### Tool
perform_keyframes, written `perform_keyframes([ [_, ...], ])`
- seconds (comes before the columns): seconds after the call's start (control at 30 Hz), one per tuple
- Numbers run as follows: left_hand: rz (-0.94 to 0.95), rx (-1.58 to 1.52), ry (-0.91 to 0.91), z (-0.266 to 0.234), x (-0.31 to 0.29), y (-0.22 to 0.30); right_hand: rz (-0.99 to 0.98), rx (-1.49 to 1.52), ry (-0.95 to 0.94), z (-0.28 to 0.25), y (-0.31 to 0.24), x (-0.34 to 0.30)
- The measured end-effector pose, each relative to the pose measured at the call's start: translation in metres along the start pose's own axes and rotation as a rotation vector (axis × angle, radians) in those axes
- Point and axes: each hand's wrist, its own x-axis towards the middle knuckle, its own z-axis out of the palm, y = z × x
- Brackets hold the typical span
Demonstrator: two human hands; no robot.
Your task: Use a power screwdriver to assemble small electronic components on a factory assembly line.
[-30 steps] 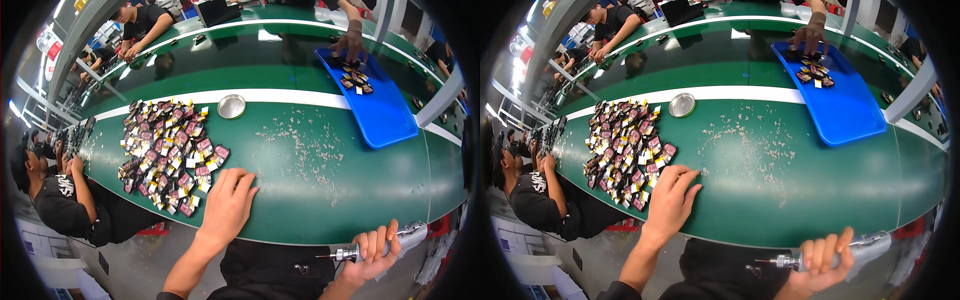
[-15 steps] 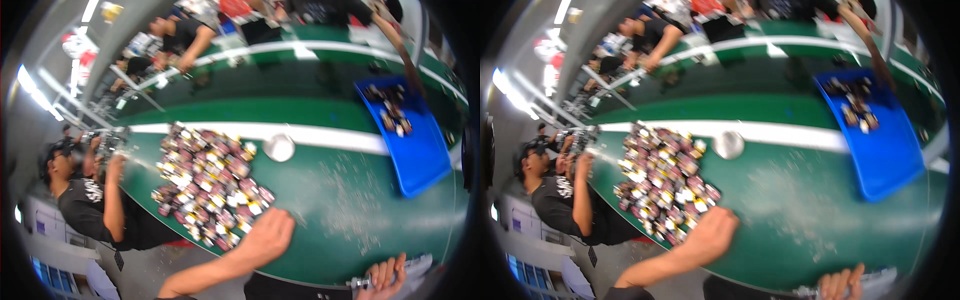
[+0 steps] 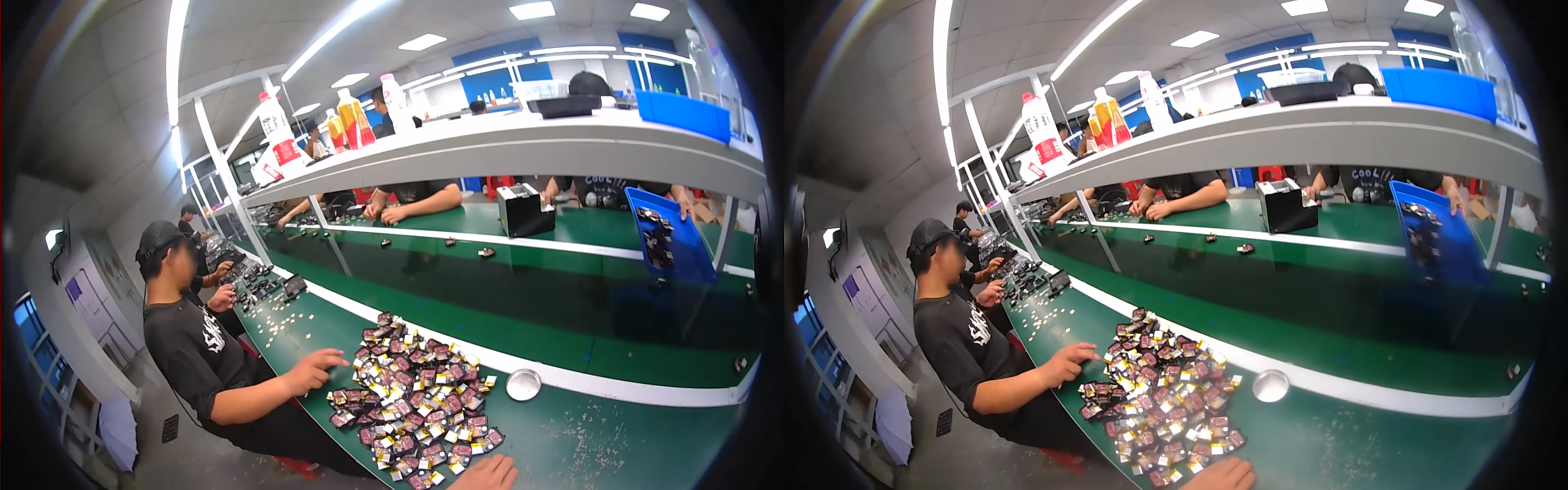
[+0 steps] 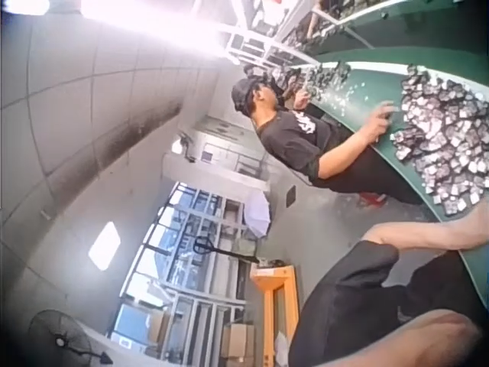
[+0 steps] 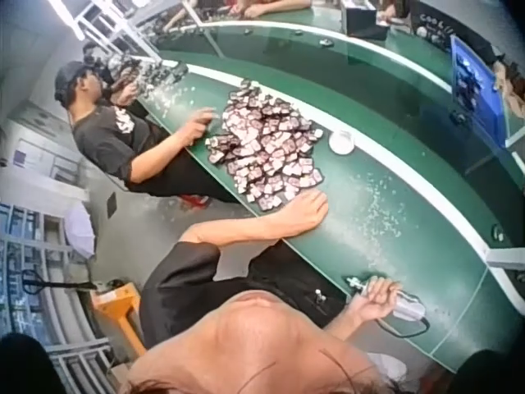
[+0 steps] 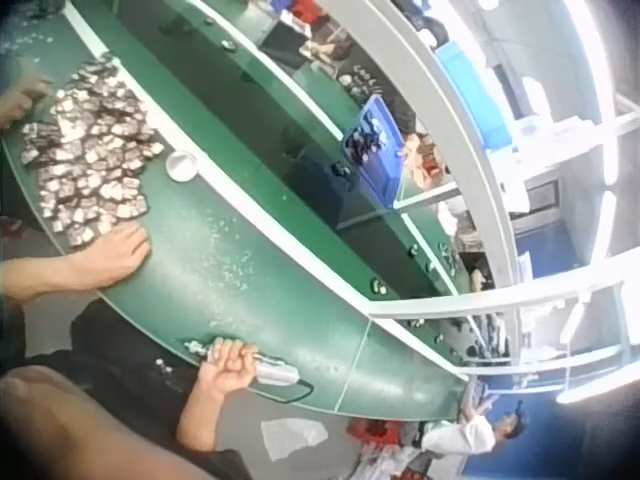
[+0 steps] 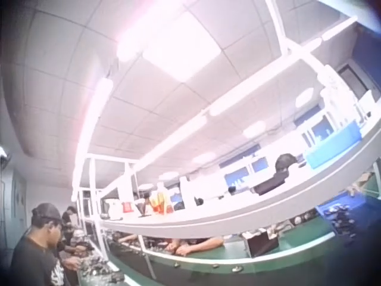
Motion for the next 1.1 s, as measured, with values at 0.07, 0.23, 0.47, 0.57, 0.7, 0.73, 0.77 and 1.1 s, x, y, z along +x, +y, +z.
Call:
perform_keyframes([
  [0.07, 0.056, -0.034, -0.161, 0.001, 0.004, 0.000, -0.002, 0.002, 0.003, -0.001, -0.001, 0.003],
  [0.23, 0.142, -0.186, 0.033, 0.036, 0.015, -0.010, -0.030, -0.010, 0.009, 0.003, 0.000, -0.007],
  [0.47, -0.074, -0.364, 0.141, 0.032, 0.014, -0.016, 0.034, -0.027, 0.015, -0.005, 0.015, 0.005],
  [0.57, -0.121, -0.489, 0.132, 0.023, 0.013, -0.010, 0.052, -0.020, -0.043, -0.014, 0.011, 0.003],
  [0.7, -0.167, -0.584, 0.117, 0.009, -0.001, 0.004, 0.043, -0.003, -0.059, -0.017, 0.002, 0.000],
  [0.73, -0.160, -0.593, 0.117, 0.007, -0.007, 0.009, 0.046, 0.001, -0.083, -0.016, 0.003, 0.000],
  [0.77, -0.193, -0.605, 0.163, 0.005, -0.013, 0.013, 0.055, 0.024, -0.099, -0.017, 0.005, 0.002],
  [1.1, -0.249, -0.722, 0.336, 0.014, -0.037, 0.023, 0.035, 0.040, -0.155, -0.018, 0.001, 0.006],
])
